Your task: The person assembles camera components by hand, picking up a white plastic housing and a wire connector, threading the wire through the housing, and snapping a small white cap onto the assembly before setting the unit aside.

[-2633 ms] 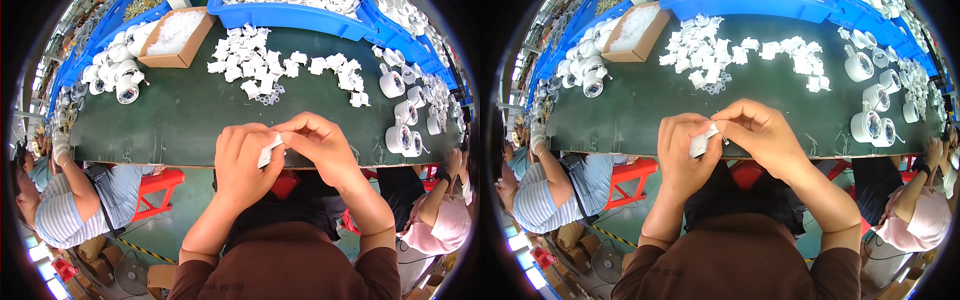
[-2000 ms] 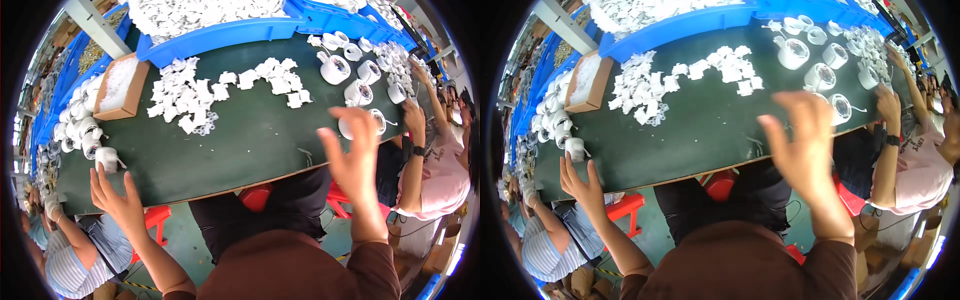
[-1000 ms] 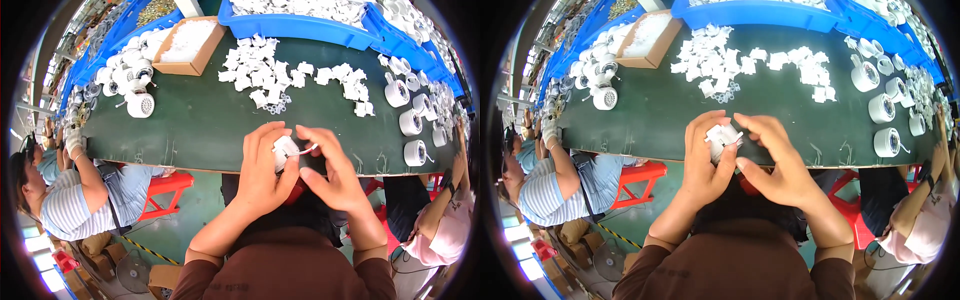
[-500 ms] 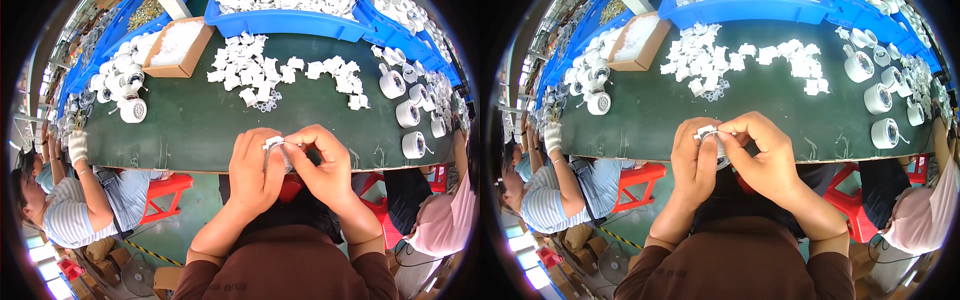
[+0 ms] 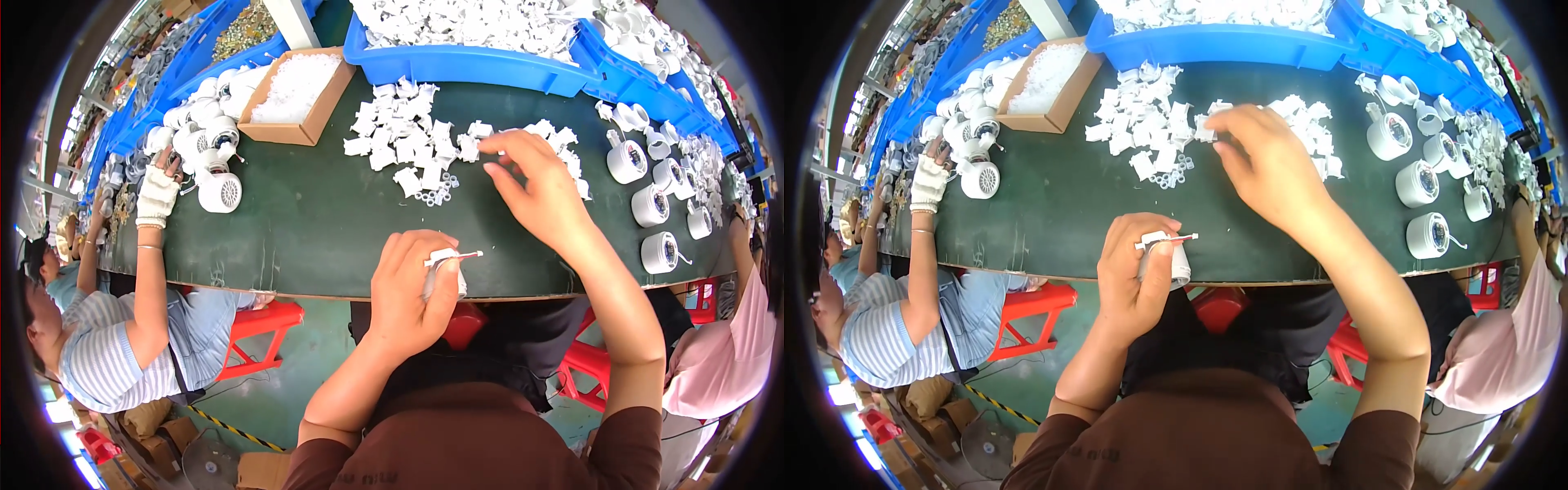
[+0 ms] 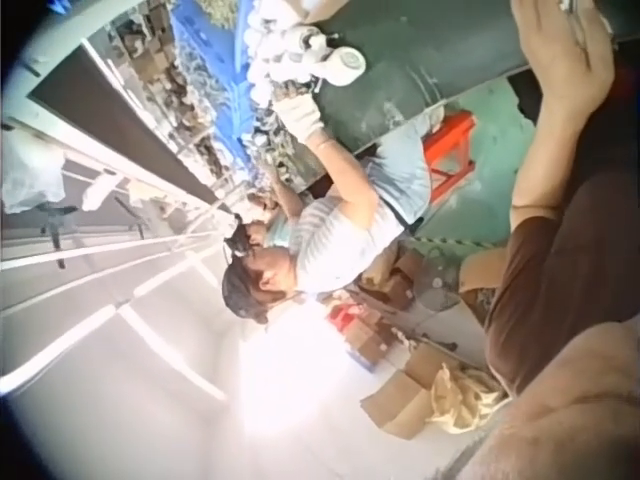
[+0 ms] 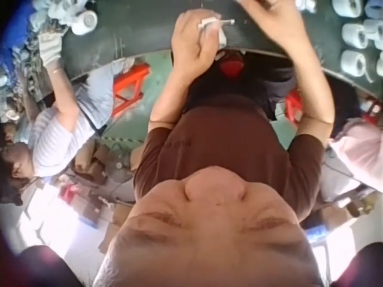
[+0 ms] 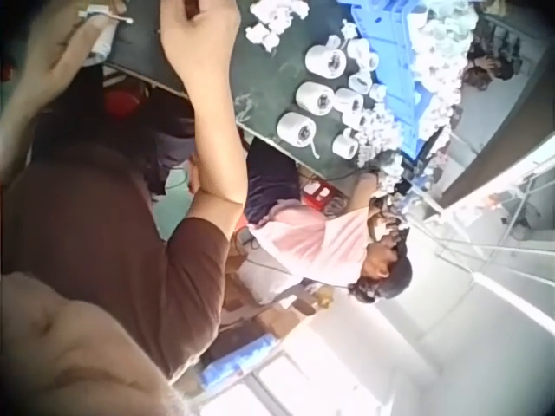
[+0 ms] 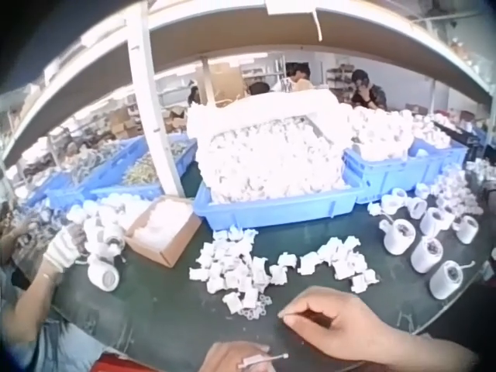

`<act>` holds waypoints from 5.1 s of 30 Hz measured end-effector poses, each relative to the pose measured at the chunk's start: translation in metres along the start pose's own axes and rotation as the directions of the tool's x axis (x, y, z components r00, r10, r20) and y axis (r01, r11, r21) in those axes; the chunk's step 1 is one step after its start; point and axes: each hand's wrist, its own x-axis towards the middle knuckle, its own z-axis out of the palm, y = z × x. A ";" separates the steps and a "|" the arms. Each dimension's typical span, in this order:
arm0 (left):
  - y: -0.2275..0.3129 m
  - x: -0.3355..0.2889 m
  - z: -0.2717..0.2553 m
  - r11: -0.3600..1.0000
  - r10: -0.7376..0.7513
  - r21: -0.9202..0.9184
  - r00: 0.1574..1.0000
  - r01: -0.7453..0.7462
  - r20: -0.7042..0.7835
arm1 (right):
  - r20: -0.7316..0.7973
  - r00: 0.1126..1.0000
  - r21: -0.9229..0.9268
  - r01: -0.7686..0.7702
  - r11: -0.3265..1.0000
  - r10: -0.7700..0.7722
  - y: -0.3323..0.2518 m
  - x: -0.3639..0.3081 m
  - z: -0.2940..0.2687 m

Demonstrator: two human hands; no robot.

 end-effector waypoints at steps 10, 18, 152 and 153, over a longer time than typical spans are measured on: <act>-0.009 -0.005 0.000 0.994 0.029 -0.100 0.998 -0.035 -0.062 | 0.130 0.978 0.075 -0.174 0.982 0.163 0.027 0.024 0.020; -0.013 -0.009 -0.002 0.997 0.045 -0.068 0.998 -0.047 -0.041 | 0.103 0.913 0.585 -0.376 0.718 0.395 0.008 0.004 0.006; -0.022 0.011 -0.074 0.735 0.104 0.678 0.990 -0.014 -0.093 | -0.255 0.950 -0.153 -0.224 0.963 0.180 -0.033 -0.090 -0.043; -0.018 0.006 -0.060 0.857 -0.051 0.508 0.995 0.086 -0.082 | -0.300 0.931 -0.242 -0.286 0.927 0.209 -0.027 -0.096 -0.052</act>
